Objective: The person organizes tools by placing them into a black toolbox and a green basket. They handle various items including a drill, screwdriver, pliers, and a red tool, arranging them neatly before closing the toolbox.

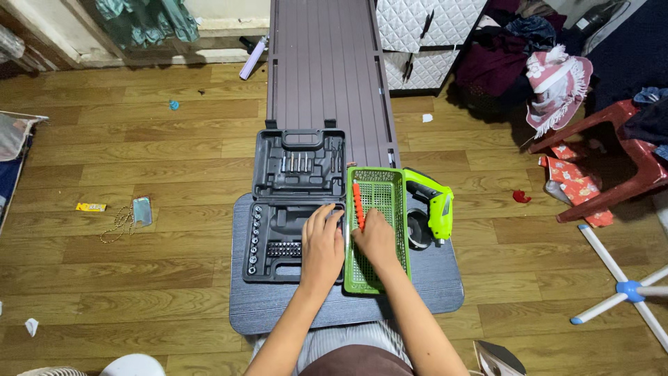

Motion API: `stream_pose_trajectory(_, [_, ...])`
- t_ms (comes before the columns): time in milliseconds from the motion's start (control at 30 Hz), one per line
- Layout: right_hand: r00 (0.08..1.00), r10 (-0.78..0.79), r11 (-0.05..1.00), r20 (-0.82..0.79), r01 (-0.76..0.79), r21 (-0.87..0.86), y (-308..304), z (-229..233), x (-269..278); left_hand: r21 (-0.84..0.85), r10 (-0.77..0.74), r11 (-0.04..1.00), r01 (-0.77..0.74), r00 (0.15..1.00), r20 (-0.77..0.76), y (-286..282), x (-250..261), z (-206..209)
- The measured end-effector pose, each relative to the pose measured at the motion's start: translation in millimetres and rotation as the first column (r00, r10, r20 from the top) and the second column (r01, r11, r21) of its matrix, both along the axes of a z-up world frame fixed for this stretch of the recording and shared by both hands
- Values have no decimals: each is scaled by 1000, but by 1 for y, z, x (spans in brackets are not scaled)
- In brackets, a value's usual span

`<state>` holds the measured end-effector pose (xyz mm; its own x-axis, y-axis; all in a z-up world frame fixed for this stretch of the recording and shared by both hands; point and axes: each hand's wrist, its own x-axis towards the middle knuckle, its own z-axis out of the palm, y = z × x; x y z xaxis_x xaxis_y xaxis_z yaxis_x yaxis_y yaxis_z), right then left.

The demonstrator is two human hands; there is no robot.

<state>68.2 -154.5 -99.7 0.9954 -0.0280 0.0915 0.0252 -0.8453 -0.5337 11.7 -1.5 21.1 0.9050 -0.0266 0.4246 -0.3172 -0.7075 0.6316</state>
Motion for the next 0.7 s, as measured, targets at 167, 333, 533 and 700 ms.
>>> stream_pose_trajectory(167, [995, 7, 993, -103, 5, 119, -14, 11, 6, -80, 42, 996, -44, 999, -27, 9, -1, -9])
stream_pose_trajectory(333, [932, -73, 864, -354, 237, 445, -35, 49, -3, -495, -40, 867, -54, 983, -177, 18, 14, -39])
stream_pose_trajectory(533, [959, 141, 643, -247, 101, 759, -55, 94, -23, -850, -243, 521, -79, 941, -236, 21, 43, -71])
stream_pose_trajectory(700, [932, 357, 675, -54, -218, 705, -65, 121, -35, -897, -353, 428, -110, 894, -278, 27, 47, -65])
